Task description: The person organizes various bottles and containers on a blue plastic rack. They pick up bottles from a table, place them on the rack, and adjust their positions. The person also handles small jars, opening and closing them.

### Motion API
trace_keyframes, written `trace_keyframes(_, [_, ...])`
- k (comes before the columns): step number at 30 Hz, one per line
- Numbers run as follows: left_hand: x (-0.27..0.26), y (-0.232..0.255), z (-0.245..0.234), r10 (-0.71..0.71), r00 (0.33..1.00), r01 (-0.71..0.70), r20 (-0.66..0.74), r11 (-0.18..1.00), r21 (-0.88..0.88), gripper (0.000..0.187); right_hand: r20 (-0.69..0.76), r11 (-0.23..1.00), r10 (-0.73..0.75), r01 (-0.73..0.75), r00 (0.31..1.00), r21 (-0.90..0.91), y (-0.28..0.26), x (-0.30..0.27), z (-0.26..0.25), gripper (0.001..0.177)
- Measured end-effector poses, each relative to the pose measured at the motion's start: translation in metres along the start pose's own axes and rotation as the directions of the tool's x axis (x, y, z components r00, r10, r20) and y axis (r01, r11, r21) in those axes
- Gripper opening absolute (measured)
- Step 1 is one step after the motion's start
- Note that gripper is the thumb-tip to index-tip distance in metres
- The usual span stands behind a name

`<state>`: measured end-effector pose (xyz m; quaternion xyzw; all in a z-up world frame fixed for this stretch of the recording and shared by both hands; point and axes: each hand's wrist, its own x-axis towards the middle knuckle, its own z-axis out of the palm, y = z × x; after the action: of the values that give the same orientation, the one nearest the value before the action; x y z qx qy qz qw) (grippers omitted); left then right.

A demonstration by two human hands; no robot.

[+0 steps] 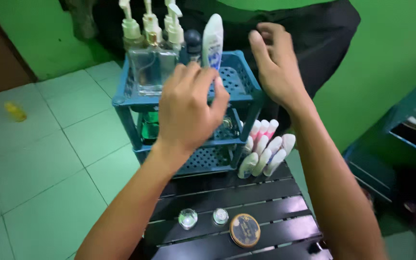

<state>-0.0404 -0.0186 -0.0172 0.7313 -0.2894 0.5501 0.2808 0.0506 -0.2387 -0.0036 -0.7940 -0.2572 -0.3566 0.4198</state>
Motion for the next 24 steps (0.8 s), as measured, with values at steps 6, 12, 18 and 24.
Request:
trace_keyframes(6, [-0.06,0.064,0.031,-0.054,0.982,0.117,0.182,0.927,-0.355,0.007,-0.145,0.969,0.201,-0.218,0.969,-0.113,-0.014,-0.115,-0.057,0.039])
trace_keyframes(12, [-0.12,0.096,0.091,-0.146,0.899,0.332,0.412,0.842,-0.425,0.021,-0.139,0.888,0.254,-0.288,0.957,-0.359,0.012,-0.216,-0.076,0.034])
trace_keyframes(18, [-0.158,0.118,0.14,-0.068,0.874,0.264,0.481,0.898,-0.352,0.035,-0.137,0.821,0.339,-0.364,0.931,-0.44,0.041,-0.268,-0.088,0.037])
trace_keyframes(24, [-0.168,0.132,0.166,-0.035,0.877,0.192,0.479,0.94,-0.282,0.037,-0.179,0.765,0.405,-0.44,0.897,-0.47,0.05,-0.281,-0.087,0.04])
